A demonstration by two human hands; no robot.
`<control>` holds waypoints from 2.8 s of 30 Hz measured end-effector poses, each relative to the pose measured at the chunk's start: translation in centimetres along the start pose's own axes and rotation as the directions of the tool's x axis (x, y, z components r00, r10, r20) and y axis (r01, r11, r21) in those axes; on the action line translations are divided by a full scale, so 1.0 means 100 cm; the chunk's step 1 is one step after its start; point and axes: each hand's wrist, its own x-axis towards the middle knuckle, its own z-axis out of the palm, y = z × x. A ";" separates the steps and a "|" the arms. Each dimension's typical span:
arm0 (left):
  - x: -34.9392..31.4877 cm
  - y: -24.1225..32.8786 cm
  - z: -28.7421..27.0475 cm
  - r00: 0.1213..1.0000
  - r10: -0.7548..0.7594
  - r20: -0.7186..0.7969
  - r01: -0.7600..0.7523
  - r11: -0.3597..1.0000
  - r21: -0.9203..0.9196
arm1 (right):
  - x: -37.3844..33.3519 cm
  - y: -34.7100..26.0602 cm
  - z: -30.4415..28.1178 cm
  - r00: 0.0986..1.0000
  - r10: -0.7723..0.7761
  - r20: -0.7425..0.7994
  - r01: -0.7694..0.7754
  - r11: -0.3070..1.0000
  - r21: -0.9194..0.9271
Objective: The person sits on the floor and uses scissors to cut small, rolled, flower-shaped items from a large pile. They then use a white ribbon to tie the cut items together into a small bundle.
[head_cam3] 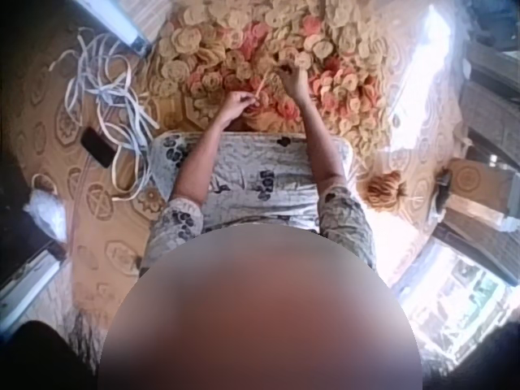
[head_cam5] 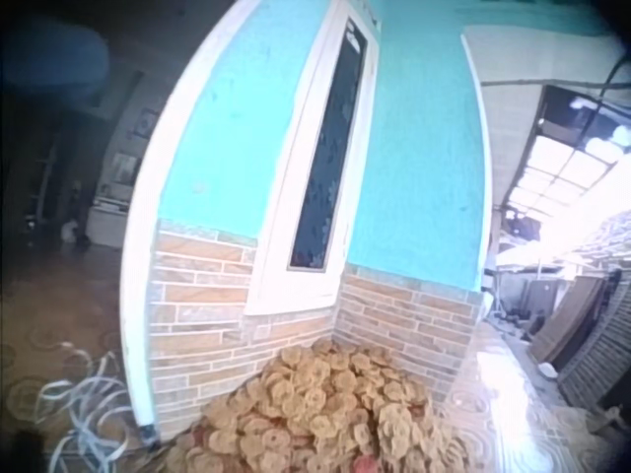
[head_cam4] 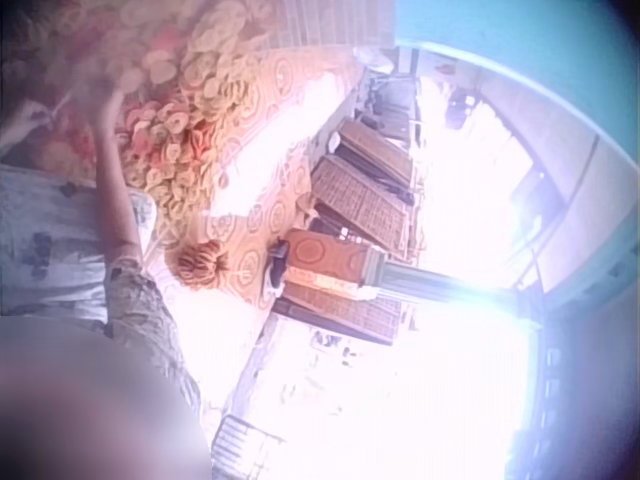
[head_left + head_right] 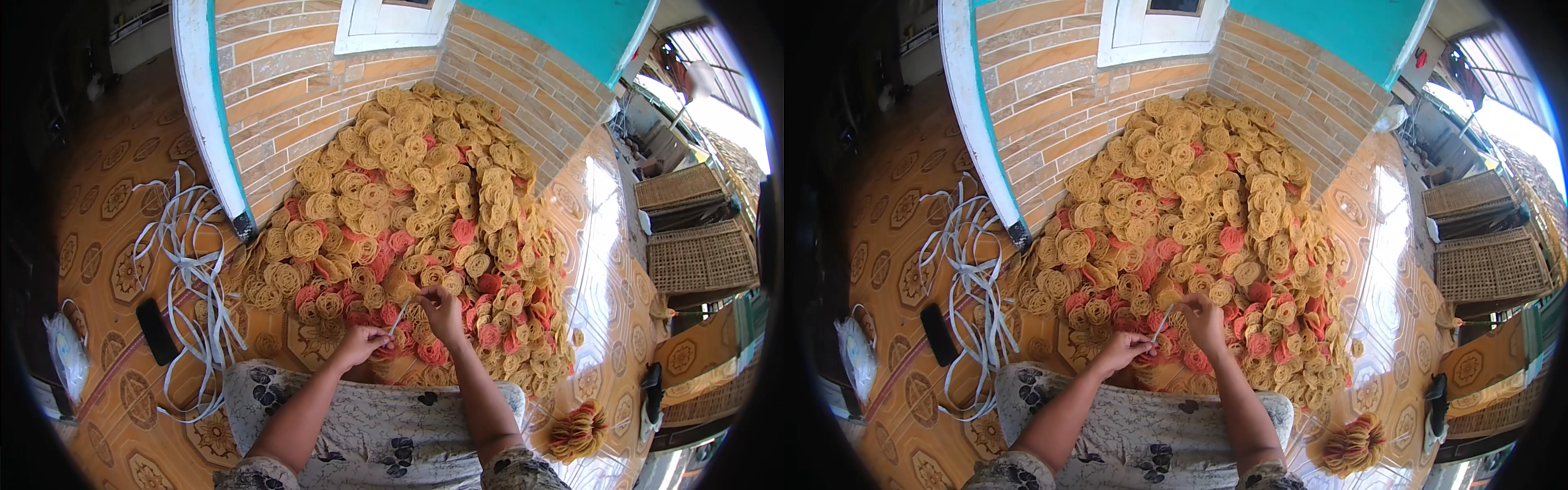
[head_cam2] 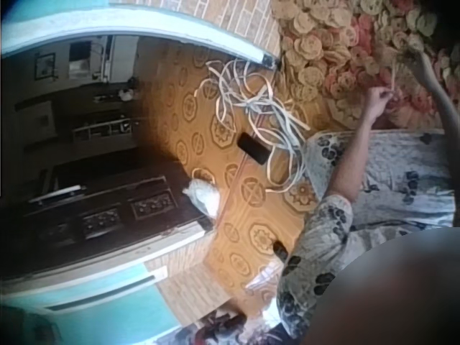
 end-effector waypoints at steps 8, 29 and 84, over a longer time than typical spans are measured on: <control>0.003 -0.002 -0.010 0.983 -0.046 -0.178 0.058 0.997 0.060 | 0.036 0.025 0.035 0.996 -0.062 -0.072 0.038 0.956 -0.291; 0.001 0.003 -0.006 0.998 -0.027 -0.065 0.033 0.995 0.096 | 0.025 0.008 0.011 0.981 0.168 0.099 -0.193 0.903 0.384; 0.005 0.000 -0.006 0.997 -0.026 -0.072 0.043 0.971 0.235 | 0.035 0.022 0.005 0.991 0.133 0.032 -0.135 0.988 0.079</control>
